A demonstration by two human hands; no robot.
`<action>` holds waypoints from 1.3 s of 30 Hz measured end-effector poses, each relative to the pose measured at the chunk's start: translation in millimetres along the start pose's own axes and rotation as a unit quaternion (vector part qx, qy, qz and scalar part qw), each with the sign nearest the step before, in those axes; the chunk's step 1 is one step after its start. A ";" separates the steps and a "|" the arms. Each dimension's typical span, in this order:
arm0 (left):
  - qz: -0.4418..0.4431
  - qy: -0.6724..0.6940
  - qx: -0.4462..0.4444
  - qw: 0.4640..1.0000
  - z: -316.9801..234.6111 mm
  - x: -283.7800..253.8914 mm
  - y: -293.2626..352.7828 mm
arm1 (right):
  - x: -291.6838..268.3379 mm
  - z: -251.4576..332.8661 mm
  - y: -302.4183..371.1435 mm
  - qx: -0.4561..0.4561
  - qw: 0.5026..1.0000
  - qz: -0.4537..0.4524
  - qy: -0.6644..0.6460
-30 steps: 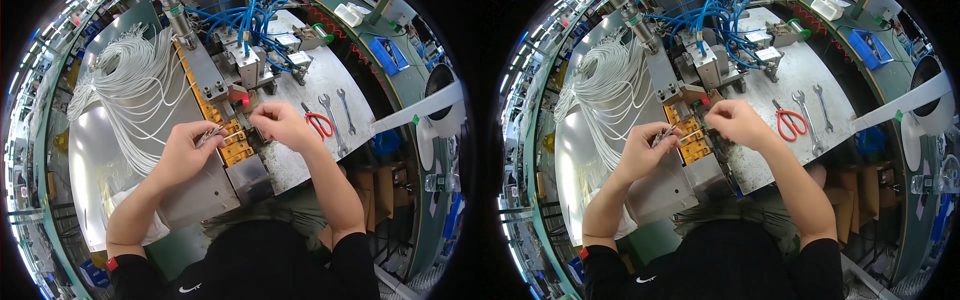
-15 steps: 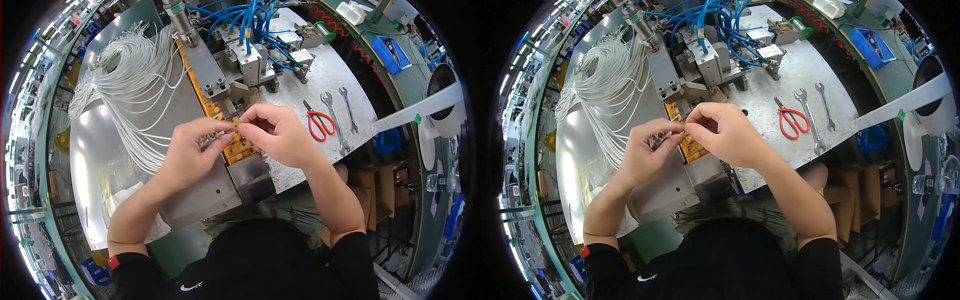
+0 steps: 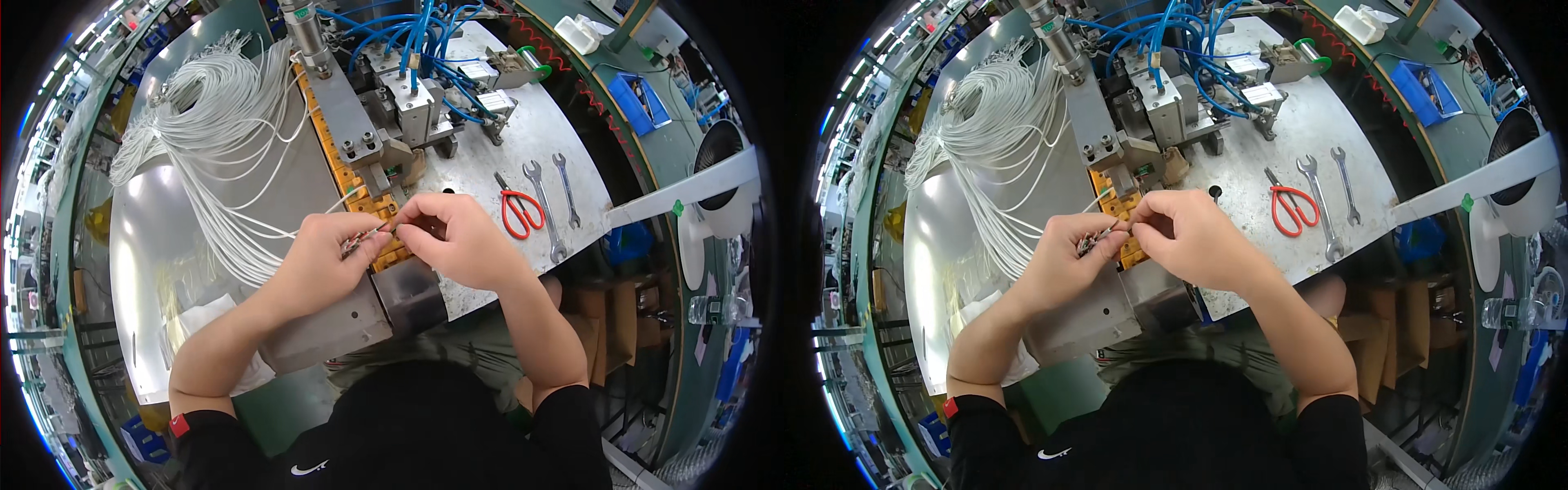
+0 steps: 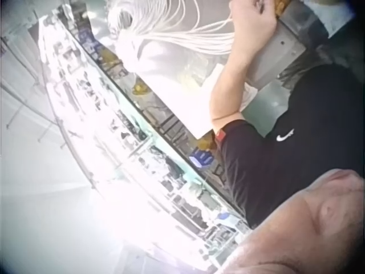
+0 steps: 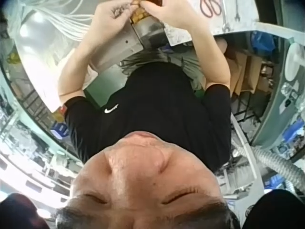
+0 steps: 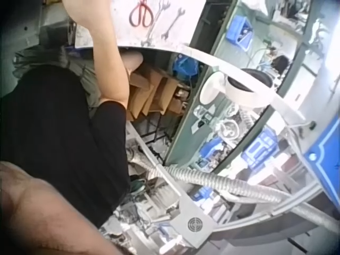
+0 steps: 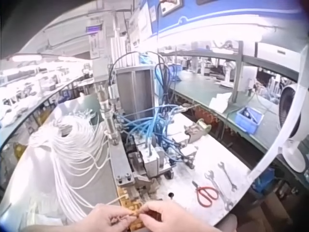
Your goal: The person inserts several white wires one by one into a terminal block held in an assembly jig by hand.
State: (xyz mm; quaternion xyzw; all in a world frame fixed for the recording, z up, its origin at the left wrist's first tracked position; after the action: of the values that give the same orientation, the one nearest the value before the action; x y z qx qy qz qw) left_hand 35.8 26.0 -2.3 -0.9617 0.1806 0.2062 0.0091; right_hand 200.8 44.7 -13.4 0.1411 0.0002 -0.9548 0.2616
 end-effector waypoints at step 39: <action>0.047 0.028 0.061 0.997 0.3 3.0 5.5 | 2.6 -4.0 -2.0 -0.002 0.994 0.076 -0.076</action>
State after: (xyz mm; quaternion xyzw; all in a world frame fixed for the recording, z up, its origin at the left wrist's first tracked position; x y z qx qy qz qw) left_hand 36.3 19.8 -3.5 -0.9553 0.2375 0.1678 0.0530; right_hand 198.8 45.5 -18.1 0.0675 -0.0287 -0.9403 0.3324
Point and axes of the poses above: each hand's wrist, its own y-axis away from the middle knuckle, its own x-axis out of the palm, z = x × y, the point moved 4 cm from there along -y, towards the middle knuckle, and after that the axes turned 6 degrees about y, right-handed, at the moved point
